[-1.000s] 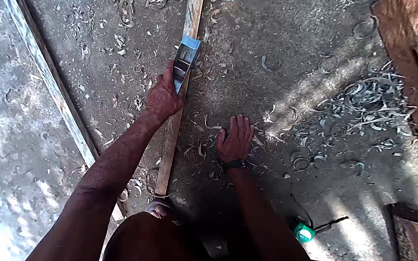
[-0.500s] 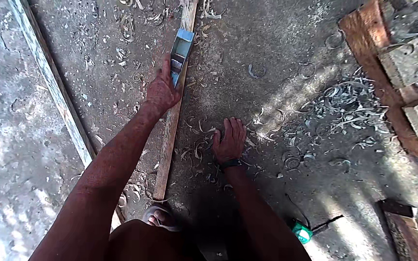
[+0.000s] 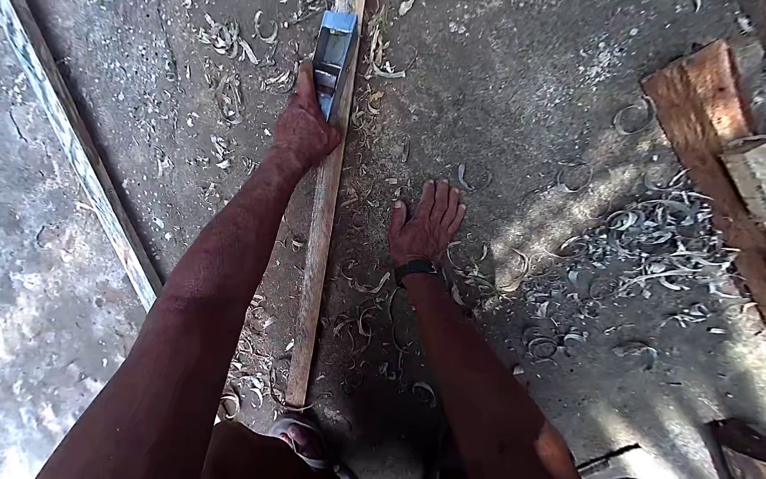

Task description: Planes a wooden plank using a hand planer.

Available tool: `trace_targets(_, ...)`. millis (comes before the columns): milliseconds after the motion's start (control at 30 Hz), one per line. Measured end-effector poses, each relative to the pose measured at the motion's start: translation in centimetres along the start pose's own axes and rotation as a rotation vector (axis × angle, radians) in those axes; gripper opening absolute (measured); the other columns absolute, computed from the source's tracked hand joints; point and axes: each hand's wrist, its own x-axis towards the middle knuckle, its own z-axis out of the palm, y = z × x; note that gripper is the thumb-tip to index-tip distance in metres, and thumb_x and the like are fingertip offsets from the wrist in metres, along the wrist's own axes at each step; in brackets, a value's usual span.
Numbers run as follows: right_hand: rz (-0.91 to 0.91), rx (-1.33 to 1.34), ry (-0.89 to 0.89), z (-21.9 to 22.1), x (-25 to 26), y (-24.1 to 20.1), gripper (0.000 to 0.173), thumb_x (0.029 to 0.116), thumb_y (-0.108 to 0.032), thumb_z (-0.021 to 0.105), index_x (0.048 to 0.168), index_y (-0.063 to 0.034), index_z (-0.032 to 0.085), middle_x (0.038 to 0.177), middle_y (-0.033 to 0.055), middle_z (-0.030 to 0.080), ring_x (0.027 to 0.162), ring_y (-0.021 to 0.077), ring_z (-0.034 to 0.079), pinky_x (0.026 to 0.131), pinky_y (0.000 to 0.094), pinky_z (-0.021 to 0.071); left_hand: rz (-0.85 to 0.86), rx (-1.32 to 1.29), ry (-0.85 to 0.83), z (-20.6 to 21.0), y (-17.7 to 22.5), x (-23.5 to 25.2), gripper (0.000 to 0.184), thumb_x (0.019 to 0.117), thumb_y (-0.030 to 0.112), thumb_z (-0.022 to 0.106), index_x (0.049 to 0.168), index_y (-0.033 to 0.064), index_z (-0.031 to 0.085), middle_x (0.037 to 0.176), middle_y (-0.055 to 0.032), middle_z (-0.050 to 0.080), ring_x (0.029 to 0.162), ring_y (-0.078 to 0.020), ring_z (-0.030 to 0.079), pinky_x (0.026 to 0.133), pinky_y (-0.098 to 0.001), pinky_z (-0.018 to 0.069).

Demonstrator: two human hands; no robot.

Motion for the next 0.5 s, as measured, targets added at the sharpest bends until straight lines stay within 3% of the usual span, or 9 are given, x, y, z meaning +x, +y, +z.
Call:
trace_targets(133,0.014,0.002,-0.005,0.2,0.0,0.1,0.073,0.1025,-0.06,0.034,0.161,-0.0154,0.034,0.169,0.0105,0.027,0.159,0.0315,0.016,0.128,0.0575,0.0073,0.03,-0.018,0.095,-2.3,3.8,9.0,0.101,0.0849,0.042,0.068,0.164,0.0146,0.012,0.131,-0.0157,0.067,0.116,-0.0328,0.069,0.094,-0.0581,0.0554)
trace_targets(200,0.017,0.004,-0.022,0.2,-0.1,0.1,0.074,0.102,-0.061,0.034,0.161,-0.0156,0.035,0.169,0.0109,0.028,0.159,0.0323,0.016,0.128,0.0579,0.0072,0.06,-0.024,0.116,-2.4,3.9,10.2,0.098,0.0856,0.041,0.067,0.163,0.0131,0.013,0.134,-0.0145,0.066,0.118,-0.0304,0.068,0.097,-0.0555,0.0553)
trace_targets(267,0.02,0.011,-0.014,0.3,-0.1,-0.2,0.074,0.1016,-0.06,0.035,0.16,-0.0158,0.035,0.169,0.0107,0.029,0.159,0.0325,0.017,0.128,0.0584,0.0073,0.075,-0.021,0.118,-2.5,3.1,9.6,0.103,0.0858,0.04,0.067,0.165,0.0142,0.007,0.136,-0.0157,0.064,0.117,-0.0311,0.069,0.094,-0.0554,0.0565)
trace_targets(400,0.024,0.006,-0.014,0.1,0.0,-0.2,0.073,0.1016,-0.06,0.034,0.16,-0.0163,0.035,0.169,0.0095,0.028,0.159,0.0322,0.017,0.128,0.058,0.0073,0.057,-0.041,0.074,-0.8,1.4,3.6,0.109,0.0866,0.039,0.07,0.166,0.0193,-0.001,0.142,-0.0205,0.058,0.107,-0.0362,0.071,0.086,-0.059,0.0586)
trace_targets(500,0.038,0.017,-0.027,0.0,-0.3,-0.3,0.073,0.1016,-0.06,0.035,0.16,-0.016,0.035,0.169,0.0093,0.028,0.159,0.0324,0.017,0.128,0.0579,0.007,0.003,-0.033,0.005,2.4,-2.3,-5.8,0.106,0.0901,0.044,0.067,0.167,0.0216,-0.002,0.144,-0.0221,0.055,0.093,-0.0365,0.074,0.077,-0.0588,0.0606)
